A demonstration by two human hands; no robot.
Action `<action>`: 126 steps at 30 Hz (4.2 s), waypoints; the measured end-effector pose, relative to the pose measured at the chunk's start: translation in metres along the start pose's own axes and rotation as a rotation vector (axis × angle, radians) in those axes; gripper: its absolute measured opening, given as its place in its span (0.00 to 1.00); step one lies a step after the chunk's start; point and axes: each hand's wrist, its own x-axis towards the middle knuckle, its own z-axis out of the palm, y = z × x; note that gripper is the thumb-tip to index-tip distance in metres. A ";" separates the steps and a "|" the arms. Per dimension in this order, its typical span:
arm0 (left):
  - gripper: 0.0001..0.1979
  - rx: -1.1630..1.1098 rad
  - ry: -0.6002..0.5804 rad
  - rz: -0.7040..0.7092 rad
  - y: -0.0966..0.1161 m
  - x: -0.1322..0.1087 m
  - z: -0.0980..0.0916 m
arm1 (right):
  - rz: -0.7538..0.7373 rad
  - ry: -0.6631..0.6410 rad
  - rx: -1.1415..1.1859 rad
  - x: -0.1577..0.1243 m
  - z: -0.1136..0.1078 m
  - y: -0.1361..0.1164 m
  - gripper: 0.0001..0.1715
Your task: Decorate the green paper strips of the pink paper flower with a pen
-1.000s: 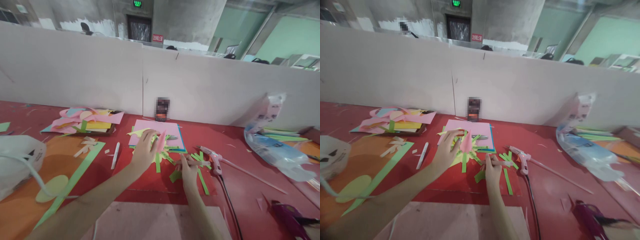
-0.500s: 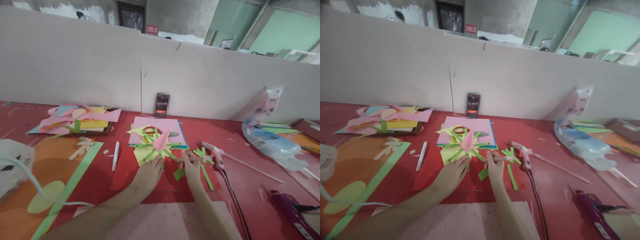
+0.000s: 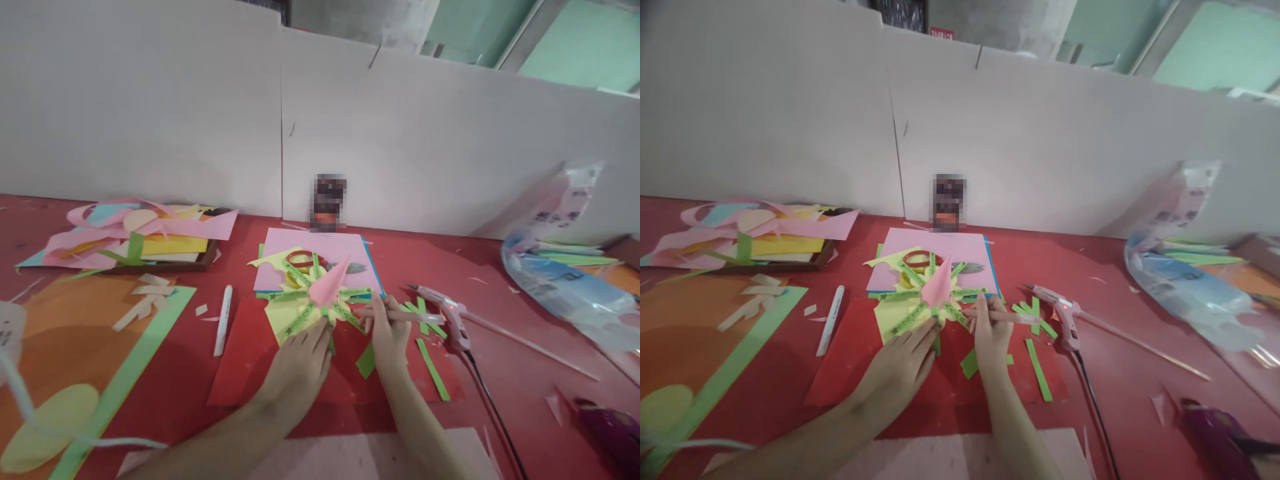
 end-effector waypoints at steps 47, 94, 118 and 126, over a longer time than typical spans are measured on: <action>0.22 0.013 -0.079 -0.013 -0.004 -0.005 -0.001 | -0.339 -0.263 -0.330 -0.020 0.002 -0.012 0.11; 0.17 0.005 -0.037 0.006 -0.001 -0.003 -0.004 | 0.079 -0.395 -0.160 0.001 0.011 0.001 0.12; 0.25 0.073 -0.231 -0.062 0.003 0.007 -0.015 | 0.234 -0.214 0.072 0.004 0.010 0.009 0.15; 0.23 0.118 -0.191 -0.048 0.005 0.003 -0.011 | 0.197 -0.240 0.023 0.005 0.010 0.011 0.14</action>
